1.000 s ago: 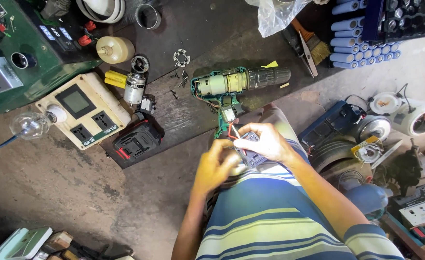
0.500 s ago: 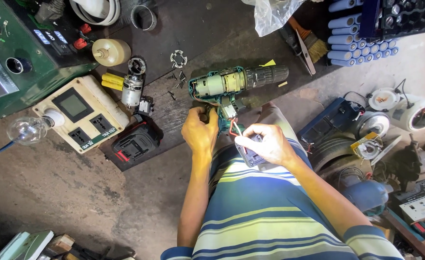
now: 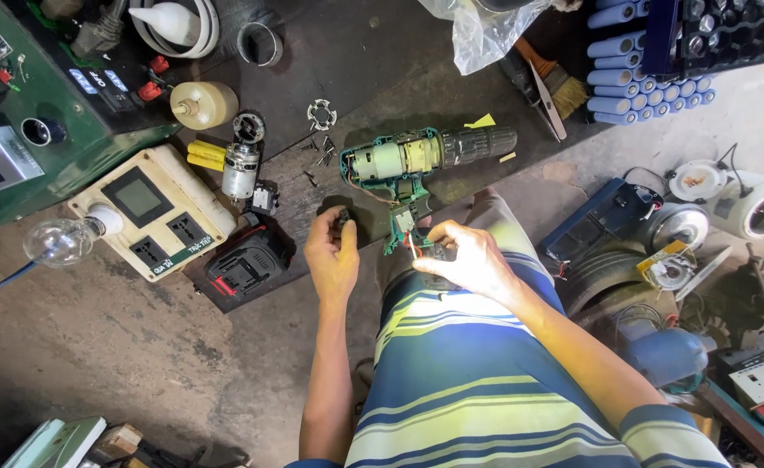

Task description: Applying insulation tape to internal components and reassembling a cordless drill.

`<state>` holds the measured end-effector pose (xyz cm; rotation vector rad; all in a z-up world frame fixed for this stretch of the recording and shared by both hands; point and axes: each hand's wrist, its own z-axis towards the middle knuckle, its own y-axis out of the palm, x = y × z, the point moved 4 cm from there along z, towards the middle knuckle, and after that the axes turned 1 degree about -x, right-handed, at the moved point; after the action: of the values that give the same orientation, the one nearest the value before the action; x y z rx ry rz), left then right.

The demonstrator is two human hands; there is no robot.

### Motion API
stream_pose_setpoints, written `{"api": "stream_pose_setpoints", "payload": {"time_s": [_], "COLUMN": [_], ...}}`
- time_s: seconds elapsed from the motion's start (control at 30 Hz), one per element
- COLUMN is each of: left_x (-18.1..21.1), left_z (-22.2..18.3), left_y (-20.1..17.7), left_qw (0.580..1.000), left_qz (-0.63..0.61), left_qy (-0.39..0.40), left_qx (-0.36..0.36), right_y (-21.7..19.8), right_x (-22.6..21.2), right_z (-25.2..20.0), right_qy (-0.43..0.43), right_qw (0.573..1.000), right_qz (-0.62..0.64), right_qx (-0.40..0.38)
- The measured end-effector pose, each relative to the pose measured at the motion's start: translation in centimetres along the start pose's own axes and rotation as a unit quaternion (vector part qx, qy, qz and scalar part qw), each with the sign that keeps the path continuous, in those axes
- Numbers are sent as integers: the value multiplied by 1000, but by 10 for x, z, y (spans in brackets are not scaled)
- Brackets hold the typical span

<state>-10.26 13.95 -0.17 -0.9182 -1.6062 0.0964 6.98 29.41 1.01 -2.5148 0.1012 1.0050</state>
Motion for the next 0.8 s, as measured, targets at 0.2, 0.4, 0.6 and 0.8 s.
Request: {"api": "stream_pose_setpoints", "payload": {"time_s": [0.2, 0.4, 0.6, 0.8], "left_x": [-22, -23, -15, 32], "left_z": [-20, -29, -35, -64], "left_y": [13, 19, 13, 12], "left_qw": [966, 960, 952, 953], "left_qz": [-204, -229, -264, -244], "left_qy": [-150, -153, -155, -170], "left_qx": [-45, -55, -30, -65], "right_y": [6, -2, -15, -15], "right_x": [10, 11, -2, -27], "right_z": [5, 10, 3, -13], "right_qy": [-5, -65, -198, -278], "right_qw": [1000, 993, 970, 951], "right_qz": [-16, -95, -27, 79], "right_qx": [-12, 33, 140, 106]}}
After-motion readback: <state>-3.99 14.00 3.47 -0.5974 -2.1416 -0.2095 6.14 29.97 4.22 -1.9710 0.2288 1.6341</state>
